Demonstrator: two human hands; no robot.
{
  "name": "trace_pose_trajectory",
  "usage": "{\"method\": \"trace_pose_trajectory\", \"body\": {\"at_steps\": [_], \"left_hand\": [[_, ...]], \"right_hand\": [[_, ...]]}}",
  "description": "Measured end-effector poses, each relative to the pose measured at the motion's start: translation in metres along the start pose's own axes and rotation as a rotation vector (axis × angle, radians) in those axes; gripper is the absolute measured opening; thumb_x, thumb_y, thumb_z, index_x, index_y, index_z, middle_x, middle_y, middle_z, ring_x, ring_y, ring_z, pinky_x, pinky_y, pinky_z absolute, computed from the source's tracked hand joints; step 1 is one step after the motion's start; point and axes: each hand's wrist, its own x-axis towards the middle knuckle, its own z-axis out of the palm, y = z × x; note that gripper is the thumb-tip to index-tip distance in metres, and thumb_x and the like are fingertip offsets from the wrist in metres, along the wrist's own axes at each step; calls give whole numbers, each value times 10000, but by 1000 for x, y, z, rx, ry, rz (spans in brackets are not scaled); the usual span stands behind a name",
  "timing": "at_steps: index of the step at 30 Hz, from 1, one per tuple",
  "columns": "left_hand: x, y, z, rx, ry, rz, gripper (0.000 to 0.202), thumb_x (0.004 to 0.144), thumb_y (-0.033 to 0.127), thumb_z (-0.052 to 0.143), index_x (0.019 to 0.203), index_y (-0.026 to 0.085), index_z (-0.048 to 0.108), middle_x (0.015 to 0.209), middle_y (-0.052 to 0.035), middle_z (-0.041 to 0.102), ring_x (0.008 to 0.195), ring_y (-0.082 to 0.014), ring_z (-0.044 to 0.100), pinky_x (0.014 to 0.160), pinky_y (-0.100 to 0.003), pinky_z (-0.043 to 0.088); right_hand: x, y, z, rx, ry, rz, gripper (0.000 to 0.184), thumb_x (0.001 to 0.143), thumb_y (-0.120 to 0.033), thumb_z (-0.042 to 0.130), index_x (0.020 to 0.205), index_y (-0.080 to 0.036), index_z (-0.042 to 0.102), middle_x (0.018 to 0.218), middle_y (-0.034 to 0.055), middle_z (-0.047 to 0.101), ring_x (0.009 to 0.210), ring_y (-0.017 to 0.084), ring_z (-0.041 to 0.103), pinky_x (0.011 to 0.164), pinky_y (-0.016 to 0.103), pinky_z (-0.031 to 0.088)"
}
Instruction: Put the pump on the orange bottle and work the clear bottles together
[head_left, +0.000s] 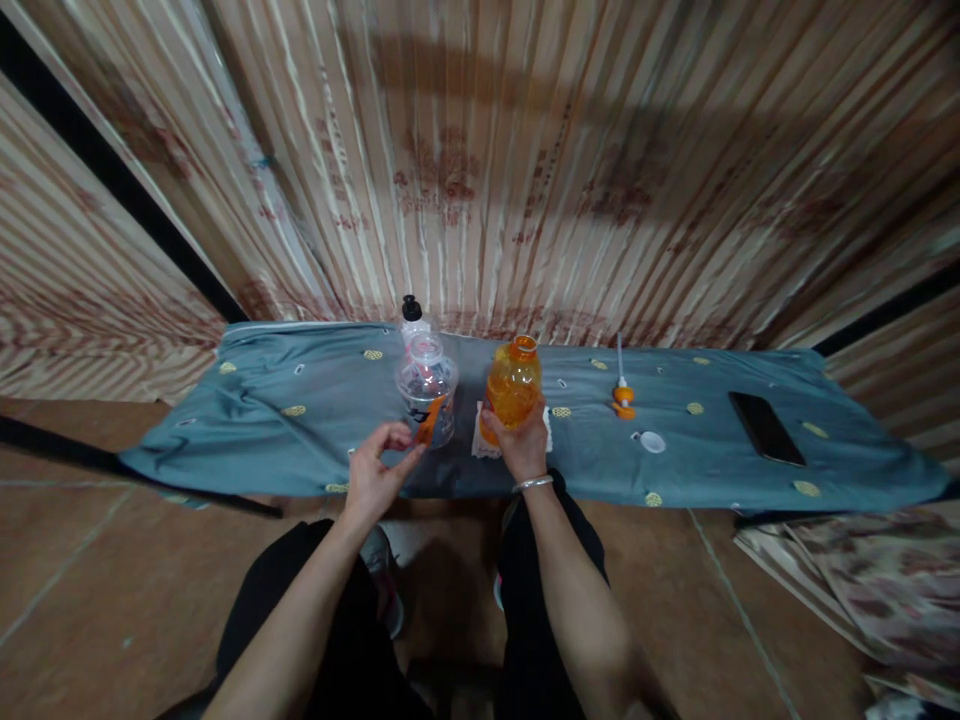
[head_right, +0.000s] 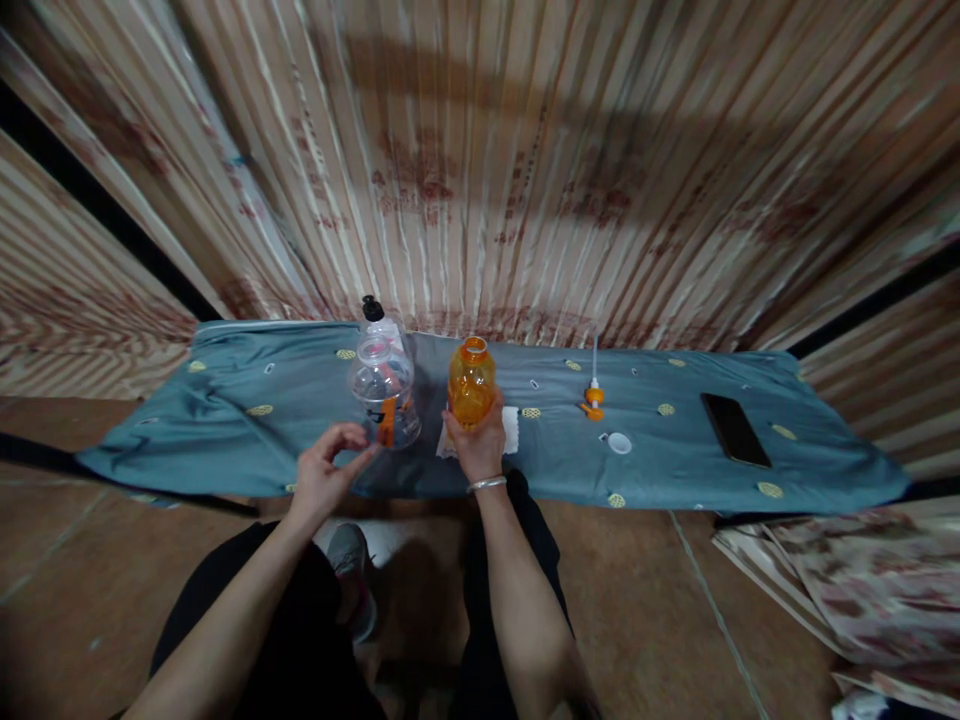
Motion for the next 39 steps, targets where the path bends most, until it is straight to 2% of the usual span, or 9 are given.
{"method": "trace_pose_trajectory", "body": {"at_steps": [5, 8, 11, 18, 22, 26, 31, 35, 39], "left_hand": [[-20, 21, 35, -65, -255, 108, 214, 801, 350, 691, 975, 226, 692, 947, -63, 734, 821, -226, 711, 804, -376, 585], [-17, 21, 61, -94, -299, 140, 594, 771, 338, 725, 1327, 211, 561, 1383, -140, 604, 1270, -301, 592, 1039, -461, 501], [-1, 14, 80, -131, -259, 121, 894, 709, 351, 796, 1481, 185, 376, 1572, -206, 394, 1473, -354, 358, 1185, -540, 304], [39, 14, 117, -198, -212, 62, 1110, 586, 198, 837, 1531, 201, 255, 1626, -211, 288, 1526, -347, 238, 1224, -518, 202], [51, 28, 127, -230, -206, 83, 995, 580, 218, 832, 1464, 210, 376, 1456, -154, 525, 1395, -316, 463, 1173, -470, 331], [55, 34, 131, -246, -172, 87, 824, 596, 270, 839, 1341, 198, 495, 1308, -132, 613, 1223, -297, 590, 1087, -442, 426], [53, 28, 138, -215, -111, 55, 927, 499, 261, 899, 1325, 211, 480, 1312, -119, 579, 1266, -314, 554, 1109, -466, 393], [50, 24, 144, -169, -60, 29, 1026, 471, 259, 913, 1372, 204, 426, 1335, -132, 536, 1348, -347, 469, 1156, -498, 320], [48, 22, 146, -152, -48, 19, 1122, 447, 274, 933, 1416, 187, 375, 1408, -177, 483, 1394, -375, 407, 1192, -531, 240]], "right_hand": [[1, -2, -1, -2, -17, 29, 733, 672, -438, 776, 1288, -161, 492, 1193, 140, 715, 1097, 295, 693, 941, 432, 552], [4, -4, -4, 12, -34, 49, 640, 661, -406, 774, 1214, -187, 536, 1103, 101, 741, 1025, 281, 712, 893, 420, 573], [8, -4, -9, 42, -82, 68, 580, 639, -359, 770, 1157, -206, 560, 1016, 62, 753, 951, 261, 723, 851, 402, 585], [21, 1, -18, 199, -209, 66, 521, 620, -297, 751, 1110, -220, 593, 1064, 26, 753, 980, 228, 719, 897, 395, 580], [26, -3, -28, 214, -339, 107, 599, 629, -288, 797, 1183, -194, 591, 1160, 54, 732, 1043, 219, 701, 943, 382, 559], [28, -3, -48, 233, -443, 38, 701, 636, -391, 852, 1258, -204, 589, 1272, 84, 691, 1156, 235, 661, 1008, 421, 527], [54, 33, -91, 367, -264, 55, 630, 714, -473, 787, 1252, -208, 592, 1176, 125, 734, 1085, 253, 711, 929, 451, 573], [99, 70, -130, -221, 11, 269, 504, 782, -432, 719, 1187, -156, 601, 1115, 122, 748, 1022, 232, 726, 906, 392, 574], [133, 90, -148, -431, 52, 366, 468, 716, -350, 791, 1094, -115, 645, 1080, 214, 742, 1126, 350, 681, 947, 468, 526]]}}
